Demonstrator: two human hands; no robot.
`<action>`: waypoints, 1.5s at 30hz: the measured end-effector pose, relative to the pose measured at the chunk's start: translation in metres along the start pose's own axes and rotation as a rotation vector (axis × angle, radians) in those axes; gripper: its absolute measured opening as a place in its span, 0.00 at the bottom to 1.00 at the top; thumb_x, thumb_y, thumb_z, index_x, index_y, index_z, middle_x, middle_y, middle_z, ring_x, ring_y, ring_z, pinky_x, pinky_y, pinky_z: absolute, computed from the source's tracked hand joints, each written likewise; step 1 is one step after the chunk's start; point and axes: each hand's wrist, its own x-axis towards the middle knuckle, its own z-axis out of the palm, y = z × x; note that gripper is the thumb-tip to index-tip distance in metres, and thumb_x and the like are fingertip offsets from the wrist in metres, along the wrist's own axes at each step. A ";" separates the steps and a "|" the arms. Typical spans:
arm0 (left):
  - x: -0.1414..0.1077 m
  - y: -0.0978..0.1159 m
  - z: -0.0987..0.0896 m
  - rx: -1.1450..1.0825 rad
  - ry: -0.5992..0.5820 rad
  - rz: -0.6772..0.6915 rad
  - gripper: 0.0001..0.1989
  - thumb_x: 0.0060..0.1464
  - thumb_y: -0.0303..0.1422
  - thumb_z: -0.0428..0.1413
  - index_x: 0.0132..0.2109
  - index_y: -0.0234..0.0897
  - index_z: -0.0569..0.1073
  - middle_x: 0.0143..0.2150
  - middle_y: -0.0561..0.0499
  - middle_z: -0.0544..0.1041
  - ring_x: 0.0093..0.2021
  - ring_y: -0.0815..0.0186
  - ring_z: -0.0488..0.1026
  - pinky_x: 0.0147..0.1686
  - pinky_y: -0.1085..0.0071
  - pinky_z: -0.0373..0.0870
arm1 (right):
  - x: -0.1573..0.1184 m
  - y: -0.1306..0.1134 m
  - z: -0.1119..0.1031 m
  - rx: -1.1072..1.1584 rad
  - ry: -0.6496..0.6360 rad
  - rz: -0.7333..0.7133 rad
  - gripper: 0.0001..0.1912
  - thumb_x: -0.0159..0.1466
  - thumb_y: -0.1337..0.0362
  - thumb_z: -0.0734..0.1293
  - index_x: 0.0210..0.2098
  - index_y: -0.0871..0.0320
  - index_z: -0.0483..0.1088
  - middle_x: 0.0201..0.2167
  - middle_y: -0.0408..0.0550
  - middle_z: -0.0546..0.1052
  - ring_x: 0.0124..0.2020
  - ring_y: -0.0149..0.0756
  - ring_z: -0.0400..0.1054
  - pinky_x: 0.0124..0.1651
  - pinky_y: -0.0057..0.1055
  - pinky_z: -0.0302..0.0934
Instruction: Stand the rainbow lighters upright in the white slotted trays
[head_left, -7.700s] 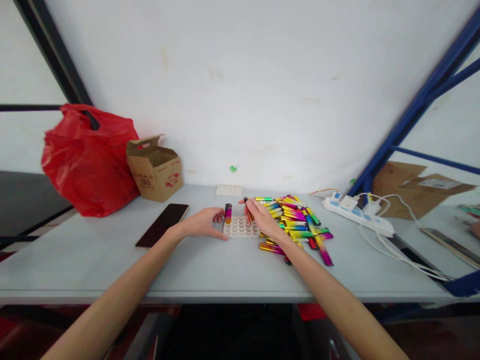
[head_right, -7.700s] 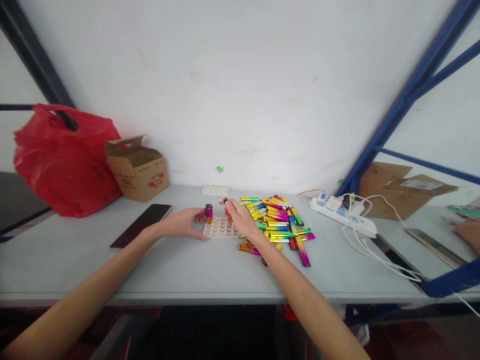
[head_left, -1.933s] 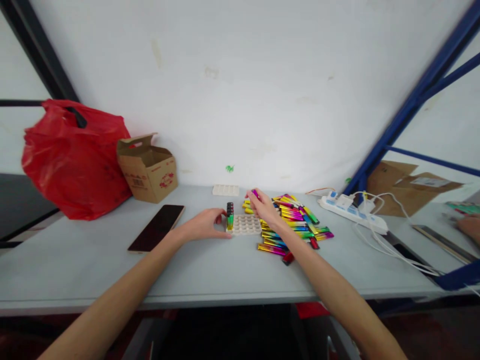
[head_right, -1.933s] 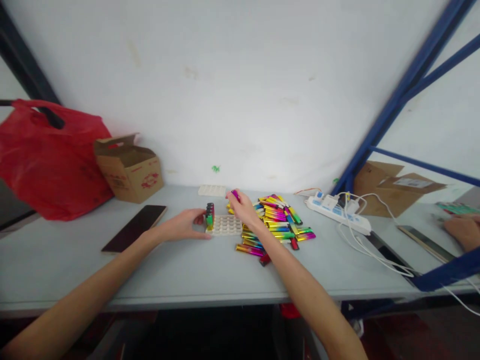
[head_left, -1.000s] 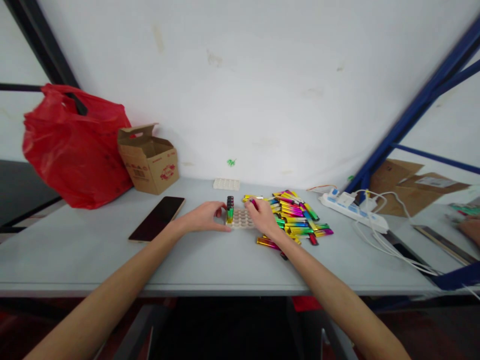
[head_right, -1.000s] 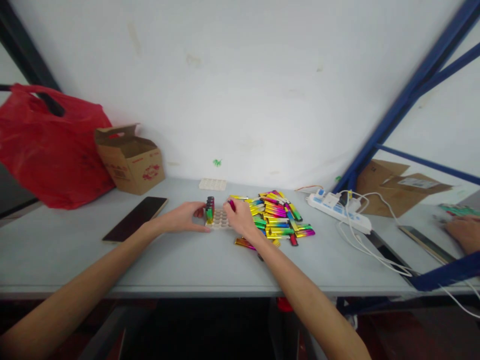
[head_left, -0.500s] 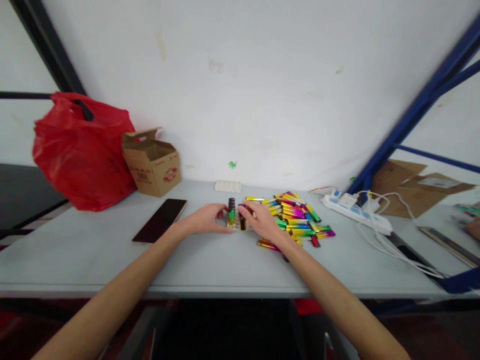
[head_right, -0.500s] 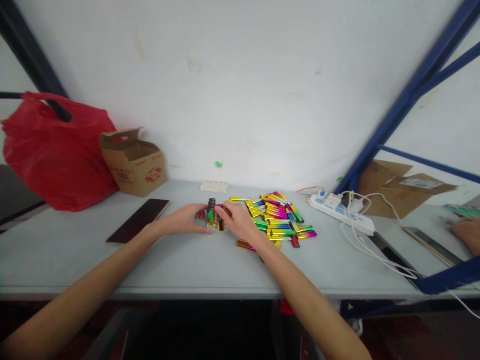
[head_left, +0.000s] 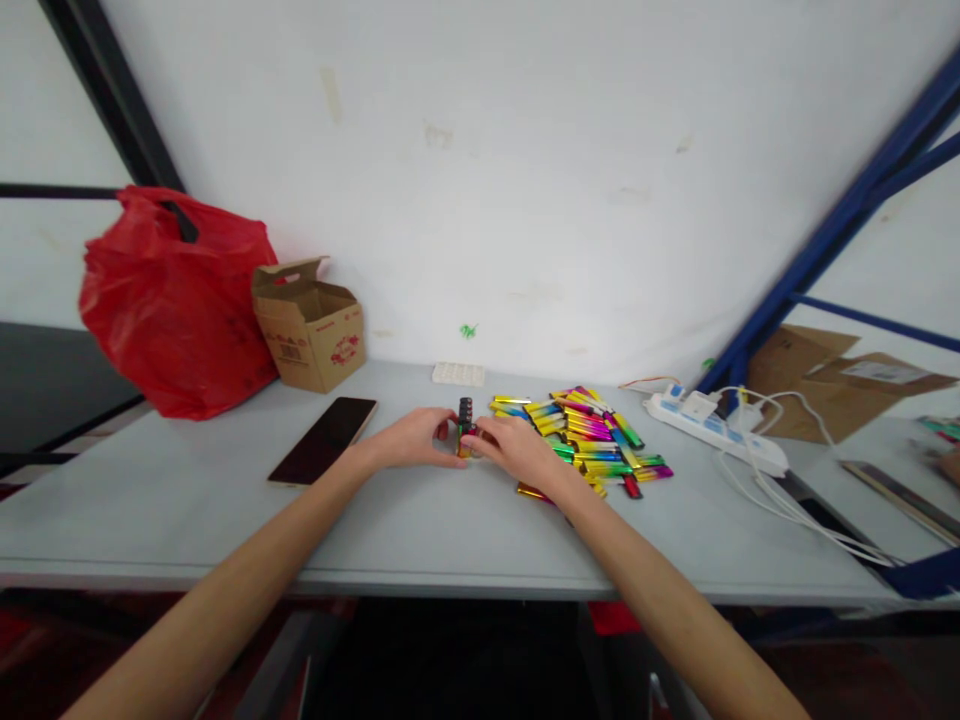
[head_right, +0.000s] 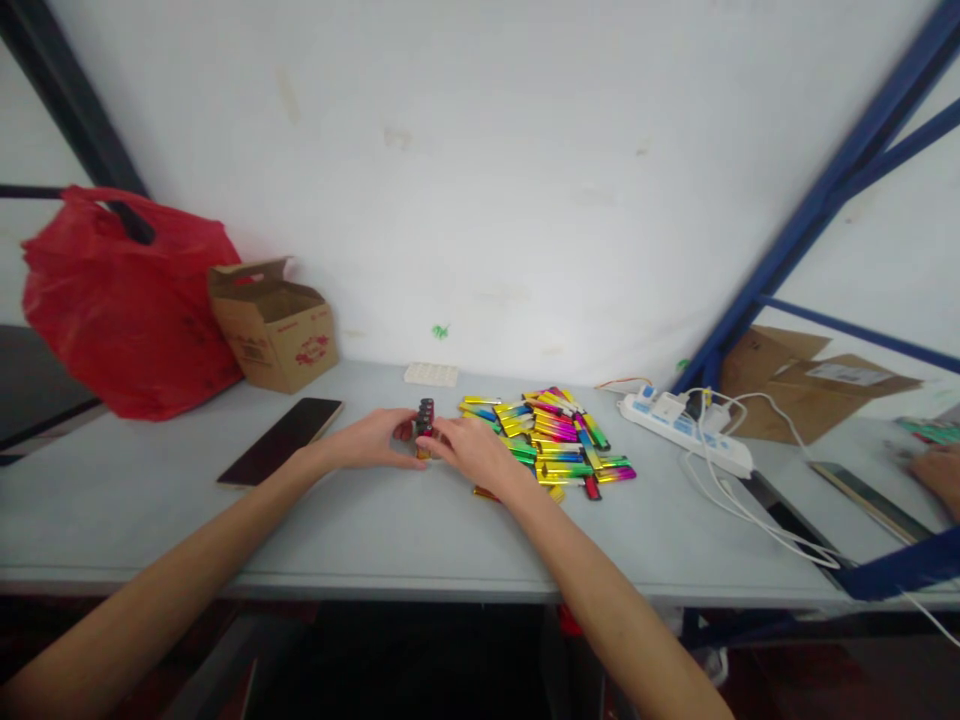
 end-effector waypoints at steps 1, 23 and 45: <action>0.000 0.000 0.000 0.007 0.000 -0.002 0.35 0.43 0.60 0.62 0.47 0.35 0.75 0.39 0.46 0.79 0.38 0.56 0.74 0.37 0.68 0.66 | 0.000 0.000 0.000 -0.013 -0.016 -0.003 0.19 0.73 0.50 0.61 0.36 0.58 0.72 0.31 0.47 0.76 0.32 0.34 0.67 0.35 0.29 0.51; -0.004 -0.006 -0.013 0.073 -0.081 -0.074 0.31 0.45 0.54 0.61 0.47 0.32 0.75 0.43 0.44 0.80 0.39 0.55 0.75 0.37 0.66 0.68 | -0.047 0.112 -0.053 -0.187 -0.159 0.293 0.11 0.59 0.72 0.70 0.42 0.59 0.75 0.40 0.50 0.78 0.42 0.39 0.70 0.46 0.32 0.61; -0.003 -0.004 -0.009 0.007 0.014 -0.085 0.35 0.37 0.61 0.64 0.43 0.37 0.77 0.43 0.44 0.80 0.42 0.51 0.76 0.43 0.63 0.69 | -0.023 0.066 -0.039 0.047 0.335 0.289 0.19 0.74 0.55 0.56 0.48 0.58 0.73 0.31 0.47 0.79 0.31 0.37 0.72 0.39 0.30 0.60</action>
